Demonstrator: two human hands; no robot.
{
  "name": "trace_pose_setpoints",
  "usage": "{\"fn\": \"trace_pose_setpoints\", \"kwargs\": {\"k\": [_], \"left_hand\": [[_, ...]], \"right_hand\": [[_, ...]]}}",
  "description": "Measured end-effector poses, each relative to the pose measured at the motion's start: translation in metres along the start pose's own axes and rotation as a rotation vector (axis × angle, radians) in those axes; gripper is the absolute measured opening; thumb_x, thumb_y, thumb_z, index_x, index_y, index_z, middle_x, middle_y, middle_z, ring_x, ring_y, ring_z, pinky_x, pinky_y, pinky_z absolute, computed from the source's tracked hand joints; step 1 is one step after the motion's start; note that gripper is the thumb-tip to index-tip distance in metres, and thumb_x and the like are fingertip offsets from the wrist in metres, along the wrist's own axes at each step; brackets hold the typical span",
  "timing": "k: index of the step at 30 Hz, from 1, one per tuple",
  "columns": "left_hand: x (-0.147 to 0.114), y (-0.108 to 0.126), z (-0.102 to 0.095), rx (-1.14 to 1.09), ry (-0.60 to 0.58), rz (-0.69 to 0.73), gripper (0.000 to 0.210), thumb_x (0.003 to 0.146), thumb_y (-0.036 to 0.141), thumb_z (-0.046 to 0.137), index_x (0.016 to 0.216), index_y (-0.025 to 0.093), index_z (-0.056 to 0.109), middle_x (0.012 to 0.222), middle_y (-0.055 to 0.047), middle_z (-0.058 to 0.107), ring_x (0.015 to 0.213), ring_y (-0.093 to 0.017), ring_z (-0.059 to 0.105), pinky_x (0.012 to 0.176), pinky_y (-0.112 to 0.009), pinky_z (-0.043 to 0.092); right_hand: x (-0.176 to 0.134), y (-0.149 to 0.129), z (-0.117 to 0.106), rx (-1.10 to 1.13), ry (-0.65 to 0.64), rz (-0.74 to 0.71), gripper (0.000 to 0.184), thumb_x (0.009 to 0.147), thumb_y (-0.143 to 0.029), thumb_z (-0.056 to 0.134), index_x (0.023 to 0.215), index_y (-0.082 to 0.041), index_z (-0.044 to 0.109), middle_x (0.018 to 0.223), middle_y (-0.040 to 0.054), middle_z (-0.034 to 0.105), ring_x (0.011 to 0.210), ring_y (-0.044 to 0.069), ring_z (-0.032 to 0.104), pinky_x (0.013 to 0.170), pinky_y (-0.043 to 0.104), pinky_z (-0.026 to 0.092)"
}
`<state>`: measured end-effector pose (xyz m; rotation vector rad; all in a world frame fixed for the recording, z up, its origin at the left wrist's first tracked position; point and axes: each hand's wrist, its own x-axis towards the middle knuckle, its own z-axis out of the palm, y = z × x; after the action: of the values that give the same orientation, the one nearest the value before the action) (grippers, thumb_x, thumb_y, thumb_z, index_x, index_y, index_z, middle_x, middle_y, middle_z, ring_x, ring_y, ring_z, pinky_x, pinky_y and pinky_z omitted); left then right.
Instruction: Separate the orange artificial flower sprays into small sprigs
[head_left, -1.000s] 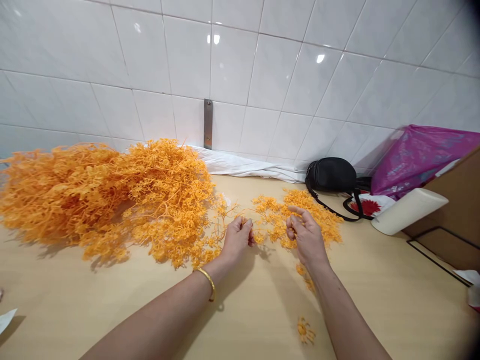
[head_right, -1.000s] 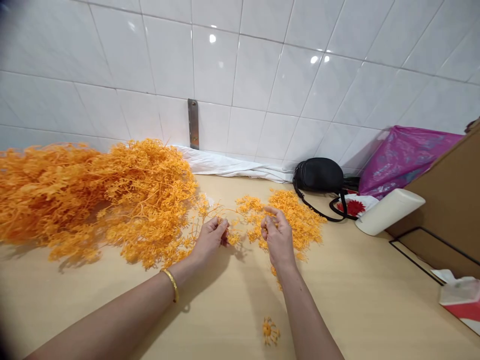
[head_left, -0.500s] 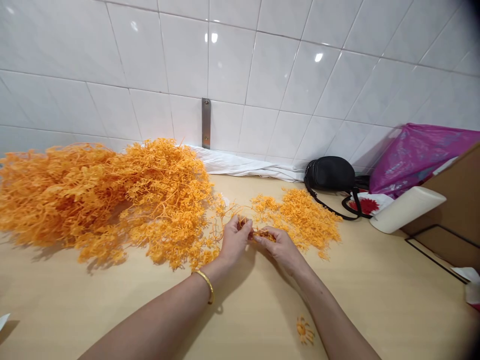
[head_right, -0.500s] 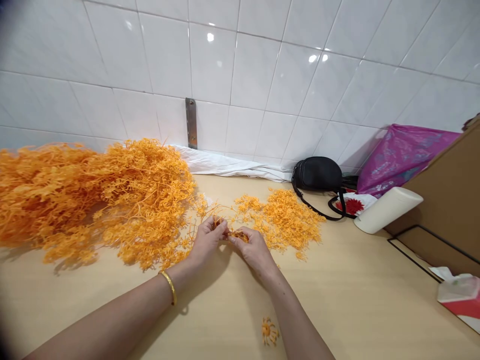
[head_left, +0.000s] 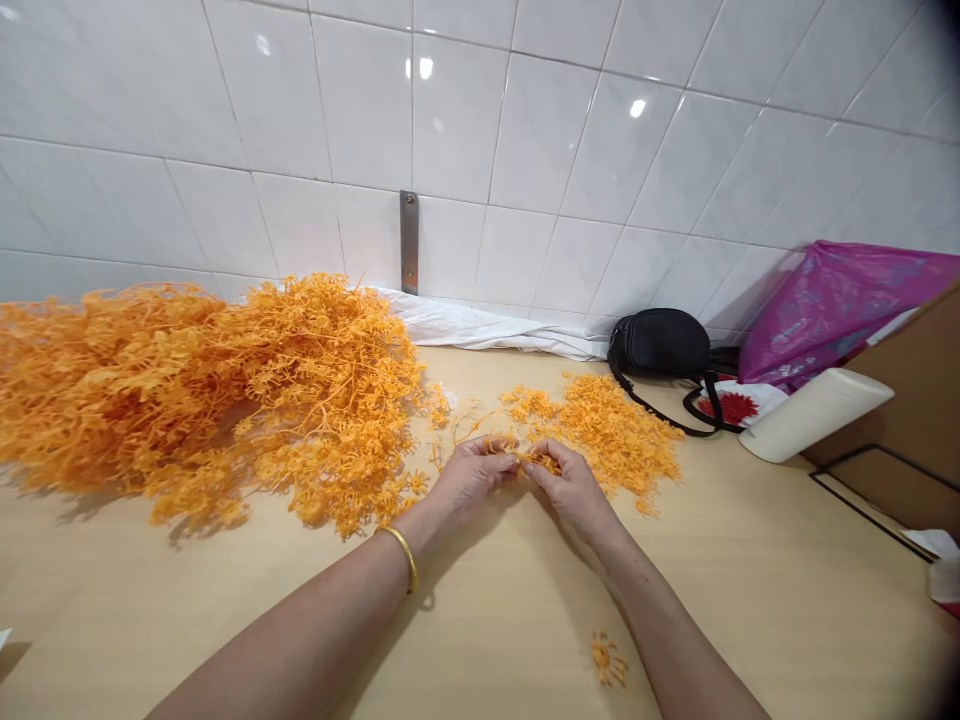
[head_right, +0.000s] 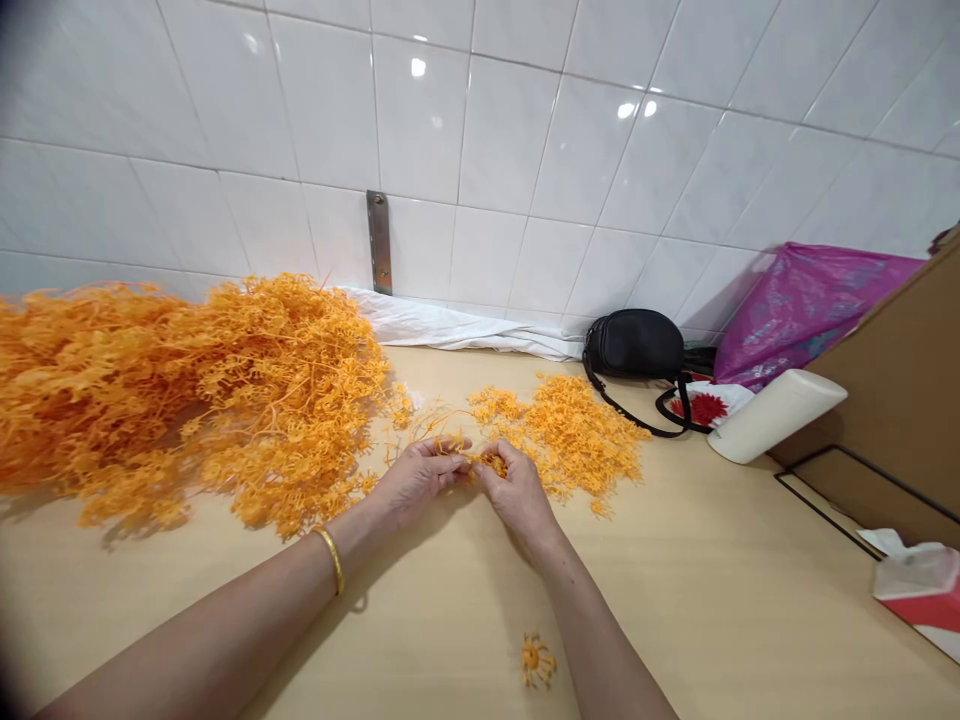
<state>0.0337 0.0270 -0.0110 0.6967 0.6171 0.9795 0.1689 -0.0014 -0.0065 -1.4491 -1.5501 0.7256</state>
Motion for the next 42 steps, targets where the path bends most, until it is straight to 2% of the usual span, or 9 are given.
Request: {"fn": "trace_pose_setpoints", "kwargs": {"k": [3,6,11,14,19,25,33,37,42], "left_hand": [[0.000,-0.003,0.000,0.061,0.013,0.016,0.013,0.055,0.017,0.068,0.061,0.010,0.058,0.054,-0.002,0.054,0.052,-0.008,0.049,0.057,-0.023,0.039],[0.000,-0.004,0.000,0.084,-0.005,0.044,0.014,0.059,0.020,0.067,0.056,0.011,0.056,0.049,0.000,0.050,0.047,-0.007,0.045,0.051,-0.022,0.036],[0.001,-0.002,0.002,0.044,-0.007,0.033,0.015,0.061,0.019,0.063,0.053,0.012,0.053,0.046,0.001,0.046,0.044,-0.006,0.042,0.049,-0.020,0.033],[0.001,-0.002,0.001,0.095,-0.080,0.068,0.016,0.062,0.021,0.064,0.054,0.012,0.053,0.050,0.001,0.049,0.046,-0.006,0.042,0.050,-0.020,0.033],[0.003,-0.004,-0.003,0.177,-0.112,0.074,0.019,0.063,0.026,0.064,0.056,0.013,0.052,0.053,0.000,0.051,0.047,-0.007,0.043,0.052,-0.022,0.034],[0.001,-0.001,-0.004,0.380,-0.095,0.078,0.015,0.065,0.024,0.060,0.057,0.012,0.054,0.051,-0.002,0.052,0.041,-0.005,0.037,0.046,-0.022,0.026],[-0.004,-0.001,0.001,0.547,-0.250,0.065,0.018,0.065,0.022,0.056,0.050,0.014,0.049,0.041,0.002,0.043,0.035,-0.004,0.029,0.041,-0.022,0.019],[-0.005,0.004,0.004,0.536,-0.276,0.021,0.018,0.064,0.024,0.057,0.051,0.013,0.051,0.042,0.002,0.046,0.036,-0.004,0.030,0.041,-0.021,0.019],[-0.010,0.002,0.007,0.467,-0.352,-0.069,0.016,0.061,0.026,0.064,0.057,0.012,0.057,0.048,-0.001,0.052,0.039,-0.005,0.039,0.042,-0.020,0.027]], "right_hand": [[-0.001,-0.005,0.001,-0.029,-0.070,-0.079,0.016,0.073,-0.024,0.046,0.079,-0.018,0.059,0.074,0.0020,0.060,0.074,0.017,0.053,0.069,0.028,0.039],[-0.002,-0.007,0.005,-0.161,-0.130,-0.147,0.020,0.076,-0.020,0.039,0.072,-0.018,0.059,0.068,0.0015,0.058,0.066,0.015,0.051,0.064,0.026,0.037],[0.000,-0.002,0.011,-0.682,0.117,-0.199,0.017,0.077,-0.016,0.036,0.064,-0.018,0.047,0.067,0.0028,0.050,0.059,0.013,0.042,0.053,0.025,0.027],[0.006,0.005,0.001,-0.803,0.249,-0.168,0.018,0.079,-0.018,0.035,0.064,-0.018,0.044,0.068,0.0042,0.049,0.057,0.014,0.040,0.052,0.026,0.024],[0.012,0.012,-0.027,-0.495,0.368,0.001,0.026,0.079,-0.032,0.040,0.057,-0.019,0.039,0.056,0.0002,0.045,0.051,0.012,0.037,0.052,0.026,0.026],[0.008,0.003,-0.023,0.291,0.031,0.209,0.026,0.067,-0.037,0.057,0.083,-0.018,0.052,0.065,-0.0019,0.052,0.045,0.007,0.036,0.045,0.021,0.026],[-0.001,-0.016,-0.004,0.377,-0.187,0.119,0.026,0.067,-0.039,0.059,0.059,-0.014,0.056,0.049,-0.0040,0.045,0.045,0.006,0.037,0.044,0.020,0.025],[0.003,-0.013,0.005,0.420,0.014,0.088,0.024,0.066,-0.035,0.060,0.056,-0.015,0.053,0.046,-0.0054,0.042,0.043,0.005,0.032,0.043,0.020,0.025],[0.016,0.006,-0.017,0.481,0.554,0.204,0.023,0.062,-0.035,0.060,0.059,-0.017,0.047,0.046,-0.0066,0.039,0.039,0.004,0.030,0.038,0.019,0.021]]}}
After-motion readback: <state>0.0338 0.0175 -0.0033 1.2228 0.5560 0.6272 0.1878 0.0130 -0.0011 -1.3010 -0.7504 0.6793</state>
